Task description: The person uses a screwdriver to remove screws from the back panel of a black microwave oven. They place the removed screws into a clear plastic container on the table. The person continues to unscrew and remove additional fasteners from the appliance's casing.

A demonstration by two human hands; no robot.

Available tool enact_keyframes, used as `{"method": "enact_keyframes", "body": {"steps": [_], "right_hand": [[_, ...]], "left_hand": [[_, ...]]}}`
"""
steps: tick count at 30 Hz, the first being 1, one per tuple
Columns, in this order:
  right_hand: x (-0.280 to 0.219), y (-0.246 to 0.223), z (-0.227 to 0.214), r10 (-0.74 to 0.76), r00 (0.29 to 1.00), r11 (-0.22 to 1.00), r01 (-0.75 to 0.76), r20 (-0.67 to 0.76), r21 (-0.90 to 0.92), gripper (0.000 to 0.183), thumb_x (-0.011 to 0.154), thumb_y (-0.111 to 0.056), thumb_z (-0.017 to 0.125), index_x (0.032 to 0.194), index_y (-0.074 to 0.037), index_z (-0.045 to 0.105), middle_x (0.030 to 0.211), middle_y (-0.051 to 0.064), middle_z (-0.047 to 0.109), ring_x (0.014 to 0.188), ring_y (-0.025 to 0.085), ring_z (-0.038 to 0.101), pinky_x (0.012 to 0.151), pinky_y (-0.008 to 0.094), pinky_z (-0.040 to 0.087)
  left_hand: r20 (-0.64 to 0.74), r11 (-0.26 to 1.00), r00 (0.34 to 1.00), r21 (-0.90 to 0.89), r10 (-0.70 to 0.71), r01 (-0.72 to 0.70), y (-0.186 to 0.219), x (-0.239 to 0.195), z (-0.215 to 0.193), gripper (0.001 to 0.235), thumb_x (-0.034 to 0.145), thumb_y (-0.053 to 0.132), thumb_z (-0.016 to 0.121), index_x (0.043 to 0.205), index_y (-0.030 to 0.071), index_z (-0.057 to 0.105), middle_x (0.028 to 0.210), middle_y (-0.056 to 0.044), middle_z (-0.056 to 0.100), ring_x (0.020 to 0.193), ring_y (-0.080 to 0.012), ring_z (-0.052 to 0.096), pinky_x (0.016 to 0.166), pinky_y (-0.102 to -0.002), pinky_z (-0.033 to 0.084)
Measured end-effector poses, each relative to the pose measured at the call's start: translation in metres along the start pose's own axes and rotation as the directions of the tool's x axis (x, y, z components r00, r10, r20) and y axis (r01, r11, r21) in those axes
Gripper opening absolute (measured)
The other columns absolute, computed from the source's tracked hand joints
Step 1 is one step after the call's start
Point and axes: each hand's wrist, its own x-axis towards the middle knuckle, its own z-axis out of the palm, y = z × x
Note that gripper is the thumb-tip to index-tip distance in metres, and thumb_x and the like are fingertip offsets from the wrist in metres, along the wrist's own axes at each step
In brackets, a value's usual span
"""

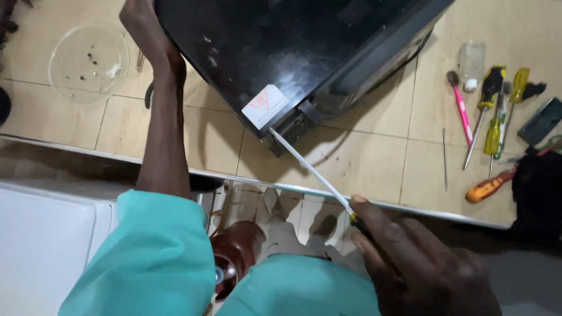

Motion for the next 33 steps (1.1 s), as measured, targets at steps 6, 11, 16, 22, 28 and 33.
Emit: {"method": "enact_keyframes", "body": {"steps": [6,11,16,22,28,33], "right_hand": [[0.018,0.011,0.004,0.487,0.711,0.469,-0.703,0.508,0.535,0.041,0.084,-0.028,0.07,0.12,-0.027,0.088,0.094,-0.008,0.089,0.08,0.005,0.067,0.071,0.023,0.052],[0.018,0.035,0.022,0.141,0.46,-0.359,-0.801,0.877,0.478,0.05,0.097,-0.024,0.056,0.133,0.001,0.08,0.066,0.016,0.042,0.031,0.015,0.021,0.031,0.03,0.008],[-0.003,0.022,0.043,0.129,0.583,-0.454,-0.685,0.802,0.57,0.044,0.097,-0.021,0.058,0.132,-0.001,0.076,0.061,0.013,0.046,0.029,0.01,0.024,0.028,0.026,0.011],[-0.014,-0.001,0.044,0.339,0.909,0.475,-0.387,0.242,0.791,0.037,0.082,-0.021,0.068,0.118,-0.014,0.074,0.081,0.004,0.073,0.069,0.017,0.066,0.063,0.029,0.048],[-0.011,-0.001,0.041,-0.041,0.972,0.973,0.092,-0.232,0.211,0.043,0.099,-0.025,0.063,0.139,-0.011,0.062,0.102,0.002,0.07,0.081,0.019,0.069,0.06,0.034,0.052],[-0.008,-0.005,0.039,-0.067,0.984,0.996,0.077,-0.167,0.055,0.046,0.096,-0.024,0.062,0.143,-0.026,0.063,0.081,-0.005,0.059,0.056,0.019,0.054,0.035,0.039,0.04]], "left_hand": [[-0.018,0.986,0.994,-0.131,-0.108,0.105,-0.006,-0.015,-0.012,0.043,0.091,0.006,0.065,0.072,0.019,0.028,0.065,0.008,0.02,0.064,-0.0081,0.015,0.056,-0.035,0.016],[-0.008,0.994,0.998,-0.093,-0.061,0.06,-0.015,0.004,-0.003,0.037,0.099,0.011,0.063,0.075,0.018,0.035,0.07,0.008,0.022,0.068,-0.007,0.021,0.055,-0.033,0.02],[0.029,0.994,1.0,-0.107,0.006,-0.003,-0.012,0.003,-0.006,0.044,0.095,0.007,0.061,0.075,0.019,0.024,0.067,0.006,0.017,0.07,-0.0097,0.012,0.061,-0.039,0.016],[0.059,0.99,0.995,-0.116,0.085,-0.077,-0.04,0.018,-0.014,0.05,0.099,0.015,0.071,0.076,0.02,0.026,0.07,0.006,0.017,0.068,-0.0081,0.015,0.063,-0.035,0.016],[0.049,0.966,0.983,0.185,0.174,-0.181,-0.033,0.015,-0.012,0.046,0.101,0.014,0.069,0.076,0.022,0.031,0.072,0.009,0.028,0.075,-0.0077,0.031,0.09,-0.038,0.018],[-0.006,0.959,0.999,-0.28,-0.048,0.045,-0.029,0.009,-0.007,0.025,0.092,0.001,0.078,0.088,0.009,0.055,0.08,-0.01,0.064,0.075,-0.021,0.065,0.066,-0.045,0.052]]}}
